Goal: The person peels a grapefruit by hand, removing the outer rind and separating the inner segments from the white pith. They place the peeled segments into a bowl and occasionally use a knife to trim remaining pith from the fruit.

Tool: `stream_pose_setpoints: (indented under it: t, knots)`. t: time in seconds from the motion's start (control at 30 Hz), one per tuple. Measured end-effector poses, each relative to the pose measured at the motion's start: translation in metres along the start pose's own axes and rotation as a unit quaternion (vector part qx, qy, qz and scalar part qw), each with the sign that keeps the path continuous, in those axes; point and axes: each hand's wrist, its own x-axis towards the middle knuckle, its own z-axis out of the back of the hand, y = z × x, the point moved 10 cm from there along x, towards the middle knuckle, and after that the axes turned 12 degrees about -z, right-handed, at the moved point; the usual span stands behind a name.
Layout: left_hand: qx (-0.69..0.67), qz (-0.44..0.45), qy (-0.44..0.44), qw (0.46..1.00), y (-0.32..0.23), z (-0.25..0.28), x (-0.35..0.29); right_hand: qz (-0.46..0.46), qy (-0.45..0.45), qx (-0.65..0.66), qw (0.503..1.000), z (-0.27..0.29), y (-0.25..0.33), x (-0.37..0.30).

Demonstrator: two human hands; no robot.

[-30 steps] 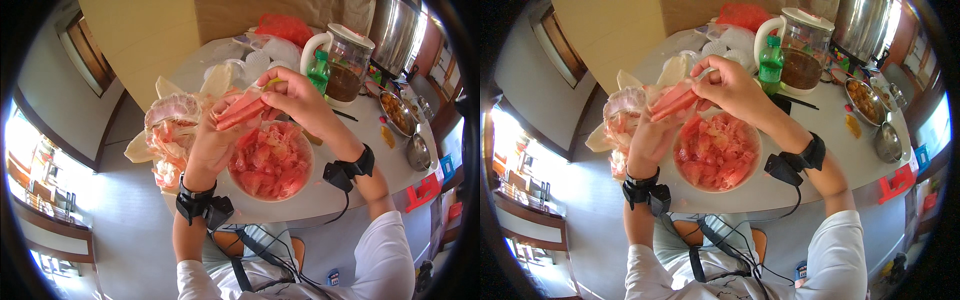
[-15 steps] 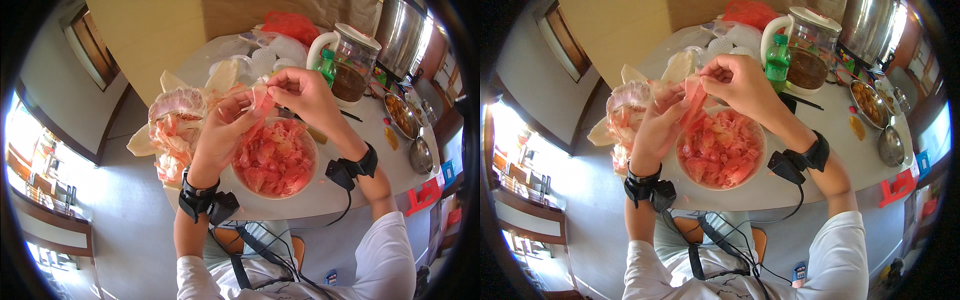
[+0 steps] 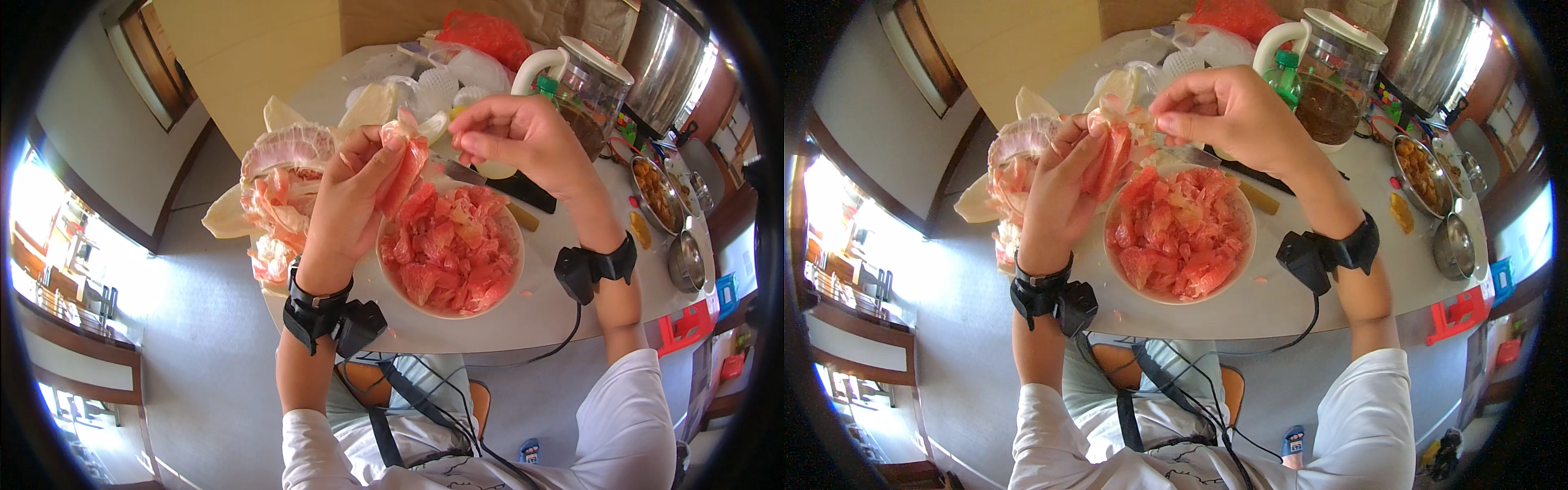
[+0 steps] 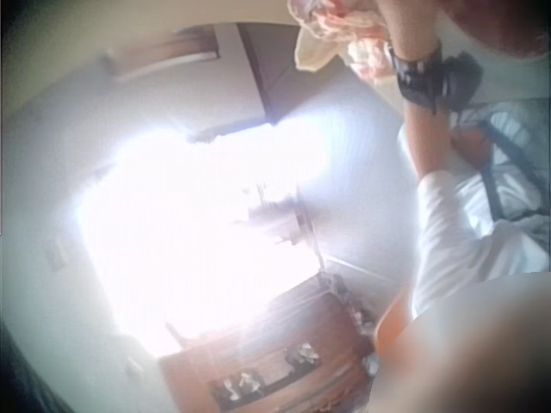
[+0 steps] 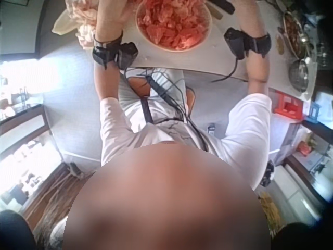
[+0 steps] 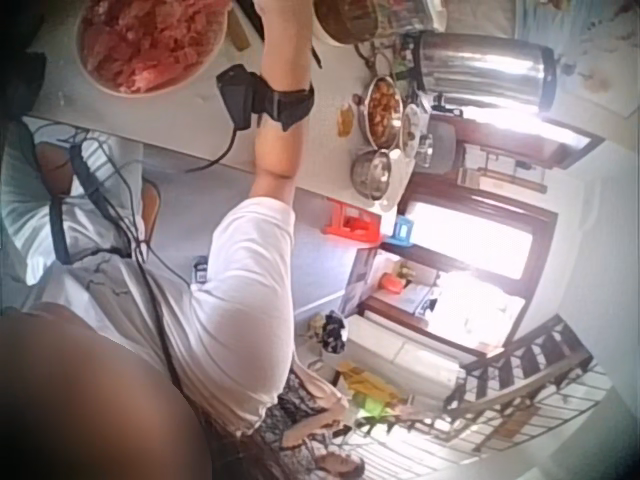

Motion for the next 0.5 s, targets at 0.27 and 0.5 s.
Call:
stream_pose_setpoints:
  t: [0.27, 0.5]
  knots:
    - [0.036, -0.013, 0.001, 0.999, 0.001, 0.003, 0.002, -0.027, 0.106, -0.263, 0.959, -0.038, -0.019, -0.003]
    - [0.177, -0.065, -0.024, 0.982, -0.010, 0.009, 0.003, -0.014, 0.074, -0.260, 0.963, -0.030, -0.018, 0.000]
